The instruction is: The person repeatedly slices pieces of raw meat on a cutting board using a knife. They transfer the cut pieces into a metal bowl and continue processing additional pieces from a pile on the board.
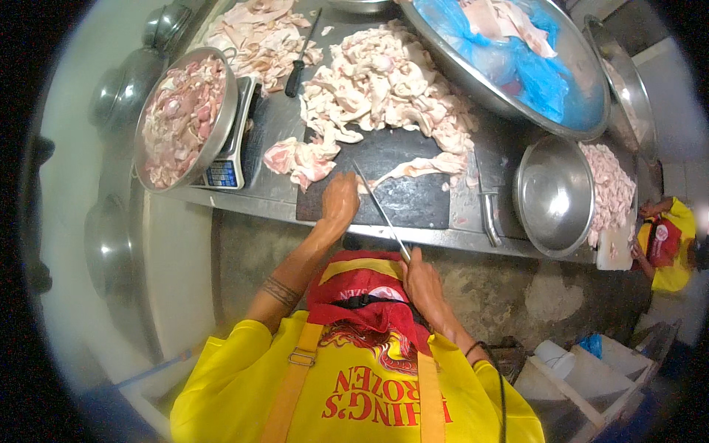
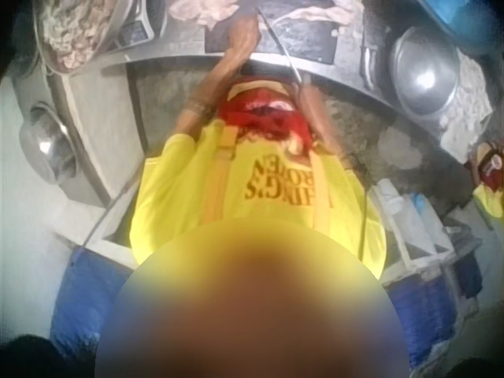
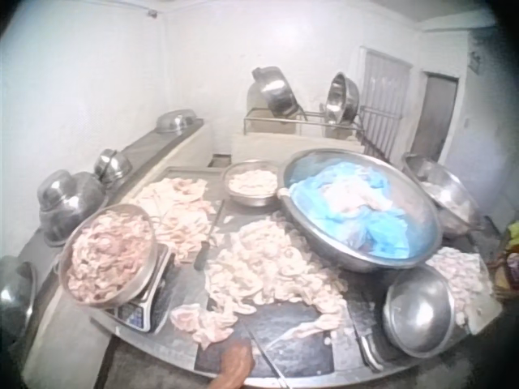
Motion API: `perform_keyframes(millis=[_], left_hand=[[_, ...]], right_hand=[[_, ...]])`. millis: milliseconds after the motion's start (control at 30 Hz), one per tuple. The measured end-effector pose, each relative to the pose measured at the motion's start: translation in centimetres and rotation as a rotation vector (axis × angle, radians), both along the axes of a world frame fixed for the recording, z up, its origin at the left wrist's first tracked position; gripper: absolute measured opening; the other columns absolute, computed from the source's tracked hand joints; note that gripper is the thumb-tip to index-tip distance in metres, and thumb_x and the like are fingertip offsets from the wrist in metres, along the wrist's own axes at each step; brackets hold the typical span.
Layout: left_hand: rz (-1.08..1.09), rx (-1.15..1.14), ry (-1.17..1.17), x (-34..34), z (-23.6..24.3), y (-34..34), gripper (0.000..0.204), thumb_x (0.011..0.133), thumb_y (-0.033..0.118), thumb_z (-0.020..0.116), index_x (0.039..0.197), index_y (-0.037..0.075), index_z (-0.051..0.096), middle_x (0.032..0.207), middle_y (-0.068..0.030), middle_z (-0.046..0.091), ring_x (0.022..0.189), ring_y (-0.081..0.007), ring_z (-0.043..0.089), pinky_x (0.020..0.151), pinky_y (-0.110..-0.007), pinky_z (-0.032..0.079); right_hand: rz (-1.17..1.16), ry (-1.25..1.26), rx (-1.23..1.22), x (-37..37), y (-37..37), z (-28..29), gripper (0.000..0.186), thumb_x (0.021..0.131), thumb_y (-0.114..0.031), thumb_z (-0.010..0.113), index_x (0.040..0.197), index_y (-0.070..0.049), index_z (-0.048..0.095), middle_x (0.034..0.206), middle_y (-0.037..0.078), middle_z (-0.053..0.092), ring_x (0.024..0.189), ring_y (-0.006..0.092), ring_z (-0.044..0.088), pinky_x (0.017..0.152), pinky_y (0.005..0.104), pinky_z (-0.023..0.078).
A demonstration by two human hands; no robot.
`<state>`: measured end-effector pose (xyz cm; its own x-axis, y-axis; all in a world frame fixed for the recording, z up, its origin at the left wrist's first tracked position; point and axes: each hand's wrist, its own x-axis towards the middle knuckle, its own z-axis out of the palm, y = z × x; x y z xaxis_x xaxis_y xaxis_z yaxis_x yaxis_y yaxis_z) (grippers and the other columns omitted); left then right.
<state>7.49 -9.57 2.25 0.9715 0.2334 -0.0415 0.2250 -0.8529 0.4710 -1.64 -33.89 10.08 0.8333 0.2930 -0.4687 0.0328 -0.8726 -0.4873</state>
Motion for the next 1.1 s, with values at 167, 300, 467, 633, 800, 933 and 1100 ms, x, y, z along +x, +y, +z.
perform_keyframes(millis=[167, 300, 467, 633, 800, 933, 1100], left_hand=[[0.038, -0.044, -0.035, 0.3, 1.1, 1.7, 0.012, 0.092, 0.008, 0.058, 0.092, -0.002, 0.064, 0.089, -0.0249, 0.067, 0.086, -0.0410, 0.068, 0.074, -0.051, 0.053], [0.022, -0.491, 0.089, 1.2, 4.2, 5.4, 0.030, 0.100, 0.025, 0.059, 0.086, -0.002, 0.064, 0.074, -0.0159, 0.067, 0.064, -0.0255, 0.068, 0.061, -0.041, 0.052], [-0.048, -0.566, 0.252, 2.2, 5.5, 7.6, 0.029, 0.096, 0.024, 0.066, 0.086, -0.002, 0.062, 0.065, -0.0100, 0.065, 0.053, -0.0185, 0.067, 0.052, -0.036, 0.052], [0.038, -0.431, 0.265, 0.4, 2.7, 6.0, 0.030, 0.081, 0.023, 0.074, 0.069, -0.002, 0.064, 0.065, -0.0183, 0.068, 0.056, -0.0231, 0.068, 0.054, -0.039, 0.052], [0.051, -0.223, 0.051, -0.6, 0.7, 5.1, 0.031, 0.077, 0.026, 0.073, 0.073, -0.004, 0.066, 0.070, -0.0260, 0.065, 0.067, -0.0376, 0.068, 0.064, -0.046, 0.051], [0.079, -0.256, 0.038, -1.1, 0.8, 5.1, 0.032, 0.077, 0.026, 0.073, 0.072, -0.005, 0.066, 0.071, -0.0282, 0.064, 0.068, -0.0411, 0.067, 0.064, -0.046, 0.050], [0.054, -0.333, 0.001, -2.0, 0.9, 4.3, 0.033, 0.073, 0.023, 0.074, 0.066, -0.007, 0.065, 0.064, -0.0288, 0.061, 0.058, -0.0417, 0.064, 0.060, -0.051, 0.049]], right_hand=[[0.002, 0.077, -0.067, -2.1, -3.5, 2.6, 0.032, 0.101, -0.029, 0.058, 0.116, -0.003, 0.046, 0.082, 0.032, 0.067, 0.078, 0.0540, 0.065, 0.067, 0.0618, 0.051], [-0.012, 0.127, -0.080, -1.2, -4.1, 3.7, 0.035, 0.101, -0.033, 0.058, 0.117, -0.004, 0.049, 0.088, 0.031, 0.068, 0.084, 0.0534, 0.065, 0.071, 0.0612, 0.050], [-0.023, 0.156, 0.130, 0.7, -5.3, 4.9, 0.037, 0.100, -0.035, 0.058, 0.113, -0.002, 0.053, 0.095, 0.033, 0.067, 0.093, 0.0544, 0.063, 0.079, 0.0599, 0.049], [-0.001, 0.167, 0.033, 2.2, -5.4, 7.7, 0.038, 0.100, -0.036, 0.059, 0.110, 0.000, 0.055, 0.095, 0.034, 0.066, 0.096, 0.0548, 0.062, 0.081, 0.0597, 0.048], [0.078, 0.151, -0.050, 3.6, -7.5, 11.5, 0.039, 0.099, -0.036, 0.060, 0.110, 0.001, 0.056, 0.095, 0.034, 0.066, 0.095, 0.0546, 0.062, 0.080, 0.0602, 0.048], [0.070, 0.158, 0.063, 4.8, -8.8, 10.9, 0.037, 0.099, -0.037, 0.061, 0.109, -0.001, 0.055, 0.091, 0.032, 0.066, 0.090, 0.0541, 0.063, 0.076, 0.0600, 0.048], [-0.017, -0.091, 0.159, 3.8, -0.1, 3.8, 0.036, 0.100, -0.034, 0.061, 0.107, 0.000, 0.053, 0.077, 0.032, 0.065, 0.077, 0.0541, 0.064, 0.065, 0.0598, 0.049]])
